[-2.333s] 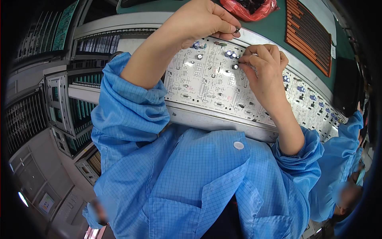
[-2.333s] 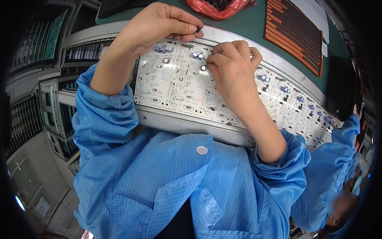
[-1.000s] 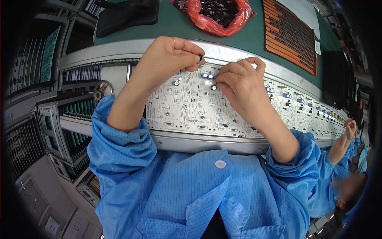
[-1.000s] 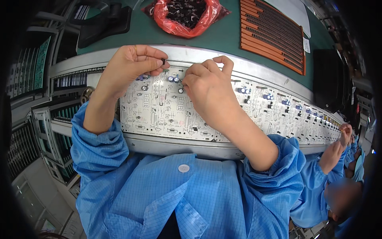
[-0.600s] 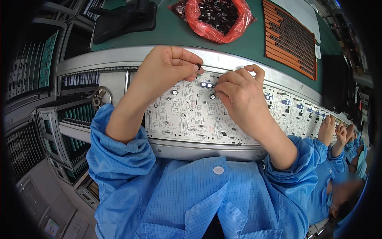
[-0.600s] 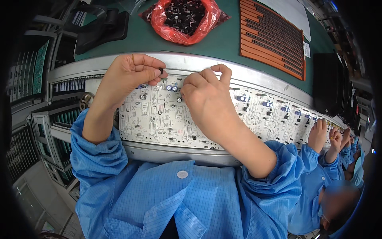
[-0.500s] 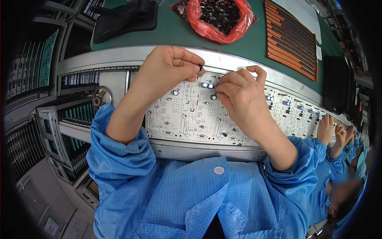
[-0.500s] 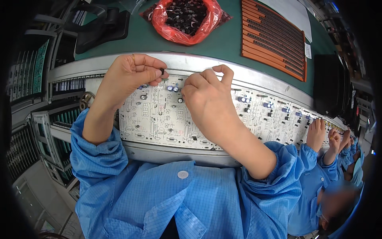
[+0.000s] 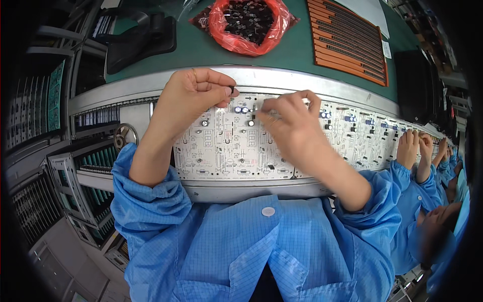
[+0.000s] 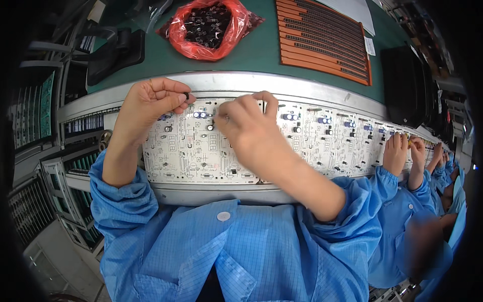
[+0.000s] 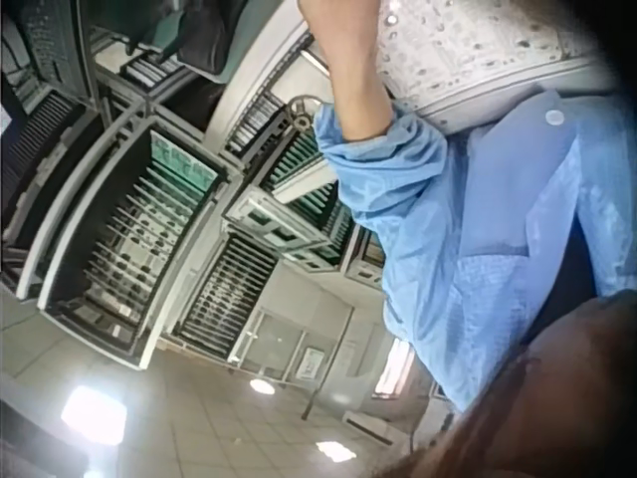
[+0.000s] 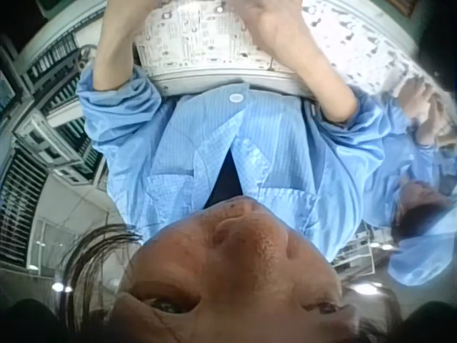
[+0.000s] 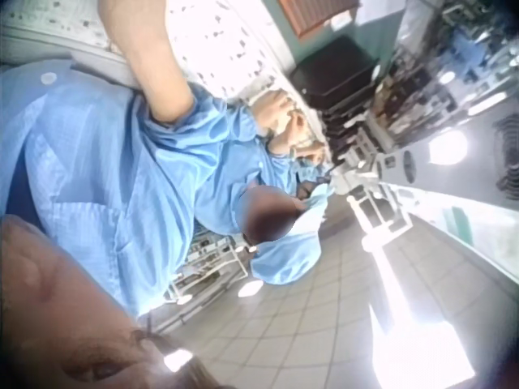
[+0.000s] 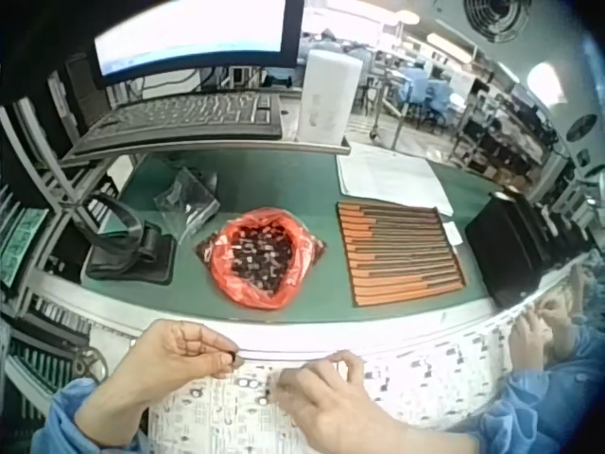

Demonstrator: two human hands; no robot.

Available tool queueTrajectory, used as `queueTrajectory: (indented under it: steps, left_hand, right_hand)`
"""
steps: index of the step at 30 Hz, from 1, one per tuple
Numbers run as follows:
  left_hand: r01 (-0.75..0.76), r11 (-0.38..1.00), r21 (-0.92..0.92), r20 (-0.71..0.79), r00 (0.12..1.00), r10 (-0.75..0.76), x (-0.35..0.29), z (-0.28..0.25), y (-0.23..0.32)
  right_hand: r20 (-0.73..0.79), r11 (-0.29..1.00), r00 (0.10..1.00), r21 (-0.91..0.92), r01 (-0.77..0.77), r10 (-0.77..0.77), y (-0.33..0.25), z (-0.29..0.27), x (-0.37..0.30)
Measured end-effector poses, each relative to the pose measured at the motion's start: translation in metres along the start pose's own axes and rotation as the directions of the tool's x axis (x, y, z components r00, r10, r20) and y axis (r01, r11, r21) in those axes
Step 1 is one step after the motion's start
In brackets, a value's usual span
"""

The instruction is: The recorder is manually placing small electronic components onto a large circuit board on an industrial assembly line.

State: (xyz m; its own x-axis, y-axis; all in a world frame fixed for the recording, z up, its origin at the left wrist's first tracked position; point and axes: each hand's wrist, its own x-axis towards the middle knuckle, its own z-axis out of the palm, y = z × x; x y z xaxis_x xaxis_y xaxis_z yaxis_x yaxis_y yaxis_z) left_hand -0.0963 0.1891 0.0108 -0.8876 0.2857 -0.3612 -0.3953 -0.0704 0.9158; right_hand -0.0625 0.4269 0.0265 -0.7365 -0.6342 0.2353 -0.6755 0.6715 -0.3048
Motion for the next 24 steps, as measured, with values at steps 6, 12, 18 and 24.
queueTrajectory:
  steps: [6,12,18,24]
  left_hand:
    - [-0.075,0.992,0.101,-0.008,0.997,0.076,-0.011,0.006,0.010]
    - [0.017,0.988,0.152,-0.029,1.000,-0.013,-0.031,0.011,0.013]
    - [0.030,0.984,0.178,-0.002,1.000,-0.030,-0.043,0.020,0.008]
    - [0.059,0.979,0.195,0.017,0.998,-0.063,-0.050,0.020,-0.001]
  right_hand:
    - [-0.316,0.879,0.942,-0.410,-0.243,0.112,0.113,-0.037,0.014]
    - [-0.273,0.864,0.961,-0.474,-0.169,0.039,0.152,-0.030,0.020]
    - [-0.220,0.848,0.974,-0.506,-0.158,0.050,0.160,-0.029,0.019]
    - [-0.186,0.852,0.981,-0.501,-0.149,0.062,0.164,-0.029,0.020]
